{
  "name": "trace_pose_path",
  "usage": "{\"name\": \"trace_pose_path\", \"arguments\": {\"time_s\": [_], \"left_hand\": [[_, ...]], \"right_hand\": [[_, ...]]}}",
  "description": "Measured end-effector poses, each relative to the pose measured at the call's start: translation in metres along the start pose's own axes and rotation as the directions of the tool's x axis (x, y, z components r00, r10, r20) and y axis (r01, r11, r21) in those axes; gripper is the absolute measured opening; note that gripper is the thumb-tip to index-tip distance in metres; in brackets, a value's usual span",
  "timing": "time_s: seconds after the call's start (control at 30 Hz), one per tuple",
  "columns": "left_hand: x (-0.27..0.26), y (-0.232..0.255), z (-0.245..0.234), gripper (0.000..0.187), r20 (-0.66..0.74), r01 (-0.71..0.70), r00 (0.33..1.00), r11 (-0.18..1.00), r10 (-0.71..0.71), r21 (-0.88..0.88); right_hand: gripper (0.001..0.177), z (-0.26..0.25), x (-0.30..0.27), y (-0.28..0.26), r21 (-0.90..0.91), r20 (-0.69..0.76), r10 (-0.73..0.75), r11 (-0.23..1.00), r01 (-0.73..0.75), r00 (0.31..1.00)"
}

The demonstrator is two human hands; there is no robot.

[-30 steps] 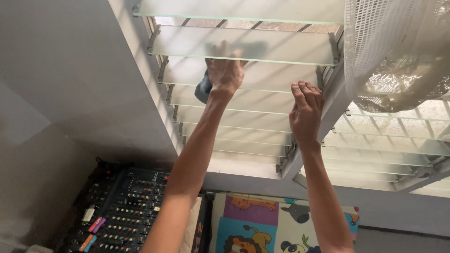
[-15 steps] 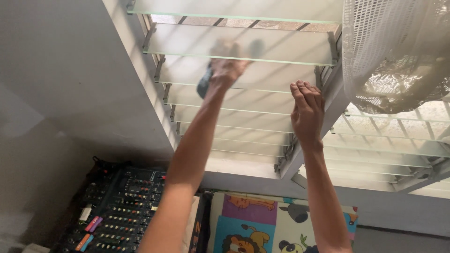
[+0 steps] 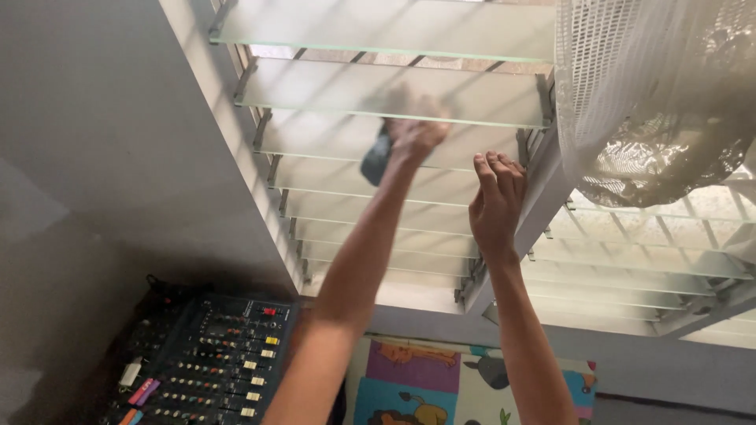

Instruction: The person wipes the underside of a series of horizontal glass shelves using a blue cloth. They move methodically from one shelf to the next, cleaning each surface in turn.

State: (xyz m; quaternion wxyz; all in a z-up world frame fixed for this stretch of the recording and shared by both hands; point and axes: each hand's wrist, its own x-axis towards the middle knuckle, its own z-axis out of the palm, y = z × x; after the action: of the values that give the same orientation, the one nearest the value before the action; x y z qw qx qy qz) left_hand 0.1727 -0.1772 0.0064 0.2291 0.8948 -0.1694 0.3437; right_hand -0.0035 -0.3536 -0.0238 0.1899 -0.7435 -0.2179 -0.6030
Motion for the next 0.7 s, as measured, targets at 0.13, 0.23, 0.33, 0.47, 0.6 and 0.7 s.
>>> {"name": "trace_pose_path", "arguments": {"time_s": [0.13,0.23,0.33,0.47,0.6,0.7], "left_hand": [[0.007,0.098,-0.020,0.041,0.046,0.266,0.959,0.941,-0.281,0.210],[0.000,0.100,-0.037,0.035,0.086,0.256,0.956,0.942,-0.280,0.218],[0.004,0.085,-0.022,0.030,0.099,0.275,0.951,0.947,-0.293,0.167],[0.013,0.067,-0.027,0.062,0.397,0.249,0.875,0.961,-0.277,0.122],[0.014,0.080,-0.097,0.062,0.695,0.224,0.596,0.914,-0.403,0.337],[0.014,0.063,-0.094,0.054,0.595,0.355,0.678,0.901,-0.431,0.248]], "right_hand": [[0.032,-0.006,0.002,0.005,0.038,0.024,-0.016,0.999,0.015,1.000],[0.033,-0.006,0.002,0.007,0.034,0.053,-0.023,0.999,0.021,0.998],[0.034,-0.007,0.006,0.008,0.039,0.061,-0.031,0.999,0.028,0.998],[0.033,-0.006,0.000,0.013,0.026,0.053,-0.043,0.999,0.042,0.998],[0.029,-0.015,0.009,0.005,0.078,0.056,-0.077,0.994,0.073,0.995],[0.031,-0.015,0.005,0.007,0.085,0.078,-0.060,0.995,0.053,0.995]]}}
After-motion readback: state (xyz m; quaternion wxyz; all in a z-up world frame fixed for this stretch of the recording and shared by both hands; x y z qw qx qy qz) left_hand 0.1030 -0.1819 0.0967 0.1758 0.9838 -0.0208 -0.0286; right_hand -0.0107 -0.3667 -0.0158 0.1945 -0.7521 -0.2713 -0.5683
